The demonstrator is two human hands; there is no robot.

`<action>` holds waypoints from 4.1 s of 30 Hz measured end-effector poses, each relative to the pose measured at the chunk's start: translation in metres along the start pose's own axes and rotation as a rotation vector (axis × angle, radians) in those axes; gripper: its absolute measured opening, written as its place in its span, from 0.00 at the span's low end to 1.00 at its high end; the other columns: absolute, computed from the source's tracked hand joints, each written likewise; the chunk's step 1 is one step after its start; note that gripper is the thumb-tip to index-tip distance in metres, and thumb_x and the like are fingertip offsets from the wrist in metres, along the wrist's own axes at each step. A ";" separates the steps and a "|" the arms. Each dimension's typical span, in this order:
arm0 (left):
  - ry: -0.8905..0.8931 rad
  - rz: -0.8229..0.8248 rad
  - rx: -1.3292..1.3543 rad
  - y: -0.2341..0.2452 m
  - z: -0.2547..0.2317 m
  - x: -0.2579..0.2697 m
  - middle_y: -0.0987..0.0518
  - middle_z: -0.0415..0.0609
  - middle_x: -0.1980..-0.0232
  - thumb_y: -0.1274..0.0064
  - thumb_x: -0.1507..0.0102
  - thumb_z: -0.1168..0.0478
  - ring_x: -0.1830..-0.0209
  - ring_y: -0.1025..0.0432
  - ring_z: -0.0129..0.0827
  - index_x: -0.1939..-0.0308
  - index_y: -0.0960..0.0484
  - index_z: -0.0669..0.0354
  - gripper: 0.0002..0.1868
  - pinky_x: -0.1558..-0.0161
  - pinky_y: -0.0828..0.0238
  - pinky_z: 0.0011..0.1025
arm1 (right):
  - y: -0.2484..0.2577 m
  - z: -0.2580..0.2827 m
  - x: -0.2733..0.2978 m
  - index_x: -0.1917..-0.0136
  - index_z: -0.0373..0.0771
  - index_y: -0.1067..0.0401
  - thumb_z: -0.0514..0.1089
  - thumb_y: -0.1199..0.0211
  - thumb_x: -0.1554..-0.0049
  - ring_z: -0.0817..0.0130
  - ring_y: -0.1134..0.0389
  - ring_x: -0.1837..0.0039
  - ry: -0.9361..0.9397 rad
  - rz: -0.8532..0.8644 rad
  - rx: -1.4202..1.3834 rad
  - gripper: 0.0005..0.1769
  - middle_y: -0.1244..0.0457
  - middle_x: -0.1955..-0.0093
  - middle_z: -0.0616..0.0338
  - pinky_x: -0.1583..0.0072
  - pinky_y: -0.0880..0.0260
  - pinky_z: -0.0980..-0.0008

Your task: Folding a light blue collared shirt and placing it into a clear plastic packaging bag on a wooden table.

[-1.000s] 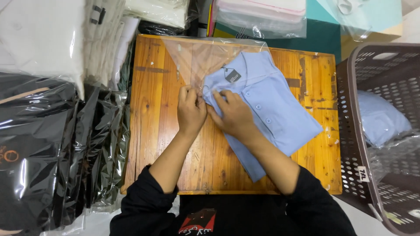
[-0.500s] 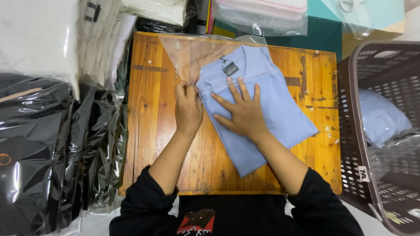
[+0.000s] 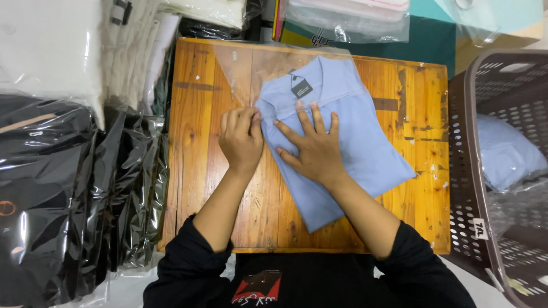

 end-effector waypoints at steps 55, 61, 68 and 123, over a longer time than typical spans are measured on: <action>-0.068 0.538 -0.070 0.019 -0.021 0.059 0.25 0.50 0.55 0.47 0.39 0.63 0.50 0.31 0.48 0.69 0.24 0.57 0.04 0.47 0.38 0.41 | 0.003 -0.211 0.120 0.51 0.49 0.17 0.52 0.33 0.39 0.57 0.29 0.57 -0.821 0.014 -0.558 0.09 0.32 0.66 0.61 0.52 0.32 0.59; 0.041 0.554 -0.056 0.056 -0.054 0.097 0.23 0.50 0.55 0.49 0.38 0.63 0.51 0.30 0.47 0.68 0.23 0.56 0.04 0.49 0.36 0.41 | 0.042 -0.180 0.146 0.48 0.40 0.18 0.51 0.34 0.37 0.48 0.28 0.49 -0.802 0.115 -0.680 0.14 0.29 0.59 0.47 0.46 0.31 0.52; 0.037 0.667 -0.002 0.087 -0.092 0.152 0.24 0.52 0.56 0.53 0.37 0.64 0.59 0.33 0.45 0.65 0.27 0.63 0.05 0.56 0.37 0.40 | 0.066 -0.137 0.226 0.47 0.38 0.20 0.48 0.39 0.36 0.73 0.33 0.53 -0.973 0.113 -0.921 0.14 0.29 0.53 0.62 0.49 0.36 0.75; 1.084 0.706 0.962 0.071 -0.065 0.032 0.34 0.38 0.61 0.42 0.38 0.66 0.67 0.35 0.22 0.38 0.30 0.63 0.24 0.68 0.33 0.19 | 0.012 -0.150 0.199 0.58 0.43 0.24 0.47 0.35 0.36 0.78 0.40 0.67 -1.136 -0.213 -1.138 0.10 0.43 0.71 0.66 0.65 0.41 0.78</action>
Point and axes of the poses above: each hand's wrist, its own x-axis away from the middle knuckle, its own y-axis out of the back of the hand, z = x × y, the point moved 1 cm from there along -x, towards the middle knuckle
